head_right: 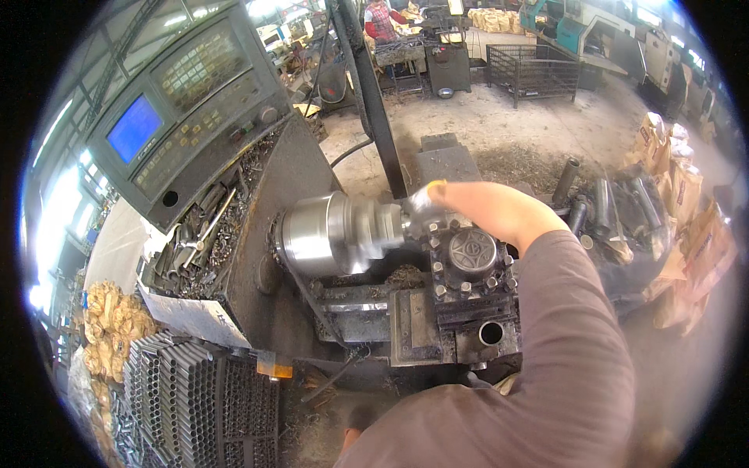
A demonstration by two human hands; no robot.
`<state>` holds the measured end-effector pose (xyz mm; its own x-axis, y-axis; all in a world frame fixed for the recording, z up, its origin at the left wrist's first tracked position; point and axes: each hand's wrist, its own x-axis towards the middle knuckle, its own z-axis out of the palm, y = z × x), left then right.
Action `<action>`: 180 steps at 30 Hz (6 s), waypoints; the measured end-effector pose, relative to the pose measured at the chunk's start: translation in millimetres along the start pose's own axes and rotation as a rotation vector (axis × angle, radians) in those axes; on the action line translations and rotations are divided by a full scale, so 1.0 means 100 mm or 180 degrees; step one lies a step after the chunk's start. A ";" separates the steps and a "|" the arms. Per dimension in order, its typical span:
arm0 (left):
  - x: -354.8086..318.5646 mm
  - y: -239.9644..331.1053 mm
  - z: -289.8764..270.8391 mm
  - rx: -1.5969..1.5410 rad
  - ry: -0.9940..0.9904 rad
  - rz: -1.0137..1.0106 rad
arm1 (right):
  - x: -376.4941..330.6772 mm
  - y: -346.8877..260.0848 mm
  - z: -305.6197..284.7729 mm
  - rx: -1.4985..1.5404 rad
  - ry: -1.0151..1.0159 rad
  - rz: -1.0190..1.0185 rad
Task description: The person repeatedly loads cylindrical metal tubes into a lathe chuck, secures them, and removes them after machining. The person handles the tubes one at a time, using both hands to position and extract each piece from the machine.
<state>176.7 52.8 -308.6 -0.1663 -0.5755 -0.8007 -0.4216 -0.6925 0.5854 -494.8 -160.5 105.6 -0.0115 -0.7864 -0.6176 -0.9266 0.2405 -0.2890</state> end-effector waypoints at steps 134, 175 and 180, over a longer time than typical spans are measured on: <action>-4.81 -5.79 1.57 -0.1288 0.2088 -0.3469 | 0.77 -1.76 5.80 -0.3349 -0.0790 -0.3833; -4.75 -3.38 3.66 -0.7244 0.6962 -0.3077 | -0.19 -8.57 9.82 -0.3043 -0.2583 -0.5186; -5.62 -4.26 4.41 -0.4181 0.4985 -0.7079 | -1.19 -8.56 9.51 -0.2179 -0.2312 -0.4618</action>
<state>57.0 863.1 -164.5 -0.1837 0.9774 0.1048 0.9775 0.1703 0.1248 657.3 268.3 -268.9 0.8685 0.3056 -0.3903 -0.0154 -0.7703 -0.6375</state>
